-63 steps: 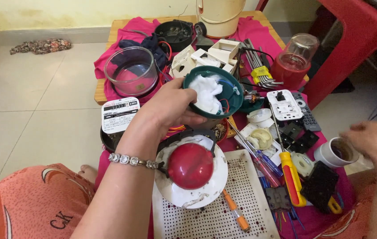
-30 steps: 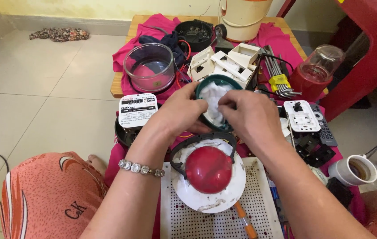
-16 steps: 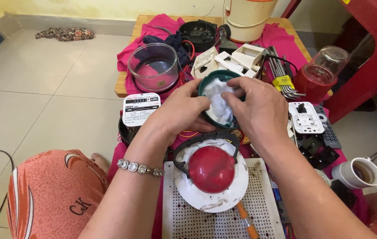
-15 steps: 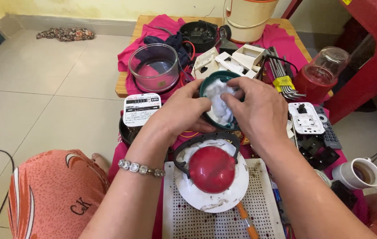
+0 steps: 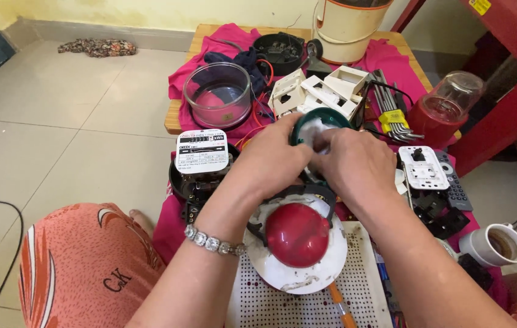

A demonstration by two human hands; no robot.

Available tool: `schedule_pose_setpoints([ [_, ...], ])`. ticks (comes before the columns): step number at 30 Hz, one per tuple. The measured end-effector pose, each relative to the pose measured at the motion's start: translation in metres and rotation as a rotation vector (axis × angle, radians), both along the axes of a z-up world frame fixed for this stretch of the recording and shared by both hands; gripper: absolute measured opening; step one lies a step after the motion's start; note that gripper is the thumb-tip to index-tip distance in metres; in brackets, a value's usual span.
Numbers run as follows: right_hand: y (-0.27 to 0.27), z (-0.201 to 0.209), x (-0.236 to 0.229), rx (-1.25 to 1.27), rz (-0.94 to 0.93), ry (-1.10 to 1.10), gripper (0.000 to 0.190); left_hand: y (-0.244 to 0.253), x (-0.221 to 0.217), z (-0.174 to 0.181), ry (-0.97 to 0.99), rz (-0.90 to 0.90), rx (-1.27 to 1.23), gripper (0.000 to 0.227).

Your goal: A person reassembles a portable lantern by cleaning its components with a cloth and fitting the housing parts together.

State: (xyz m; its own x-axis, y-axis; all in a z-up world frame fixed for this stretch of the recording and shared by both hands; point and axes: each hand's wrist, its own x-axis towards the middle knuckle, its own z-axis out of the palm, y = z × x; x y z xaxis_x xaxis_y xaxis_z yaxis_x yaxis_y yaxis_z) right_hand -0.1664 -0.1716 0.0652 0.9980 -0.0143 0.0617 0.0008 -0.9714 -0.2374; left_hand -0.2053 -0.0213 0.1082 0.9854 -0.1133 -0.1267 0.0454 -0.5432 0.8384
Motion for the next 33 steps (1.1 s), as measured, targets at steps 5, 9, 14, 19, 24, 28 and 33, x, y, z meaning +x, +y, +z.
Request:
schedule_pose_setpoints([
  [5,-0.014,-0.011,0.006,0.341,0.09,-0.052,0.016,0.009,0.028,-0.028,0.028,0.071,-0.215,0.071],
  [9,-0.033,-0.016,0.013,1.149,0.059,-0.008,0.023,0.018,0.03,-0.038,0.1,0.162,-0.436,0.076],
  [14,-0.047,-0.011,0.013,1.473,-0.043,0.071,0.026,0.019,0.02,-0.024,0.122,0.161,-0.494,0.08],
  [19,-0.042,-0.009,0.012,1.434,0.012,0.026,0.038,0.016,0.02,-0.025,0.061,0.078,-0.501,0.08],
  [24,-0.042,-0.013,0.017,1.526,0.054,0.024,0.032,0.011,0.032,-0.049,0.148,0.156,-0.563,0.062],
  [28,-0.03,-0.004,0.006,1.568,0.078,0.084,0.036,0.016,0.039,-0.054,0.137,0.179,-0.519,0.046],
  [33,-0.013,0.026,-0.01,0.702,0.142,0.145,0.079,0.015,0.027,-0.035,0.186,0.139,-0.319,0.025],
])
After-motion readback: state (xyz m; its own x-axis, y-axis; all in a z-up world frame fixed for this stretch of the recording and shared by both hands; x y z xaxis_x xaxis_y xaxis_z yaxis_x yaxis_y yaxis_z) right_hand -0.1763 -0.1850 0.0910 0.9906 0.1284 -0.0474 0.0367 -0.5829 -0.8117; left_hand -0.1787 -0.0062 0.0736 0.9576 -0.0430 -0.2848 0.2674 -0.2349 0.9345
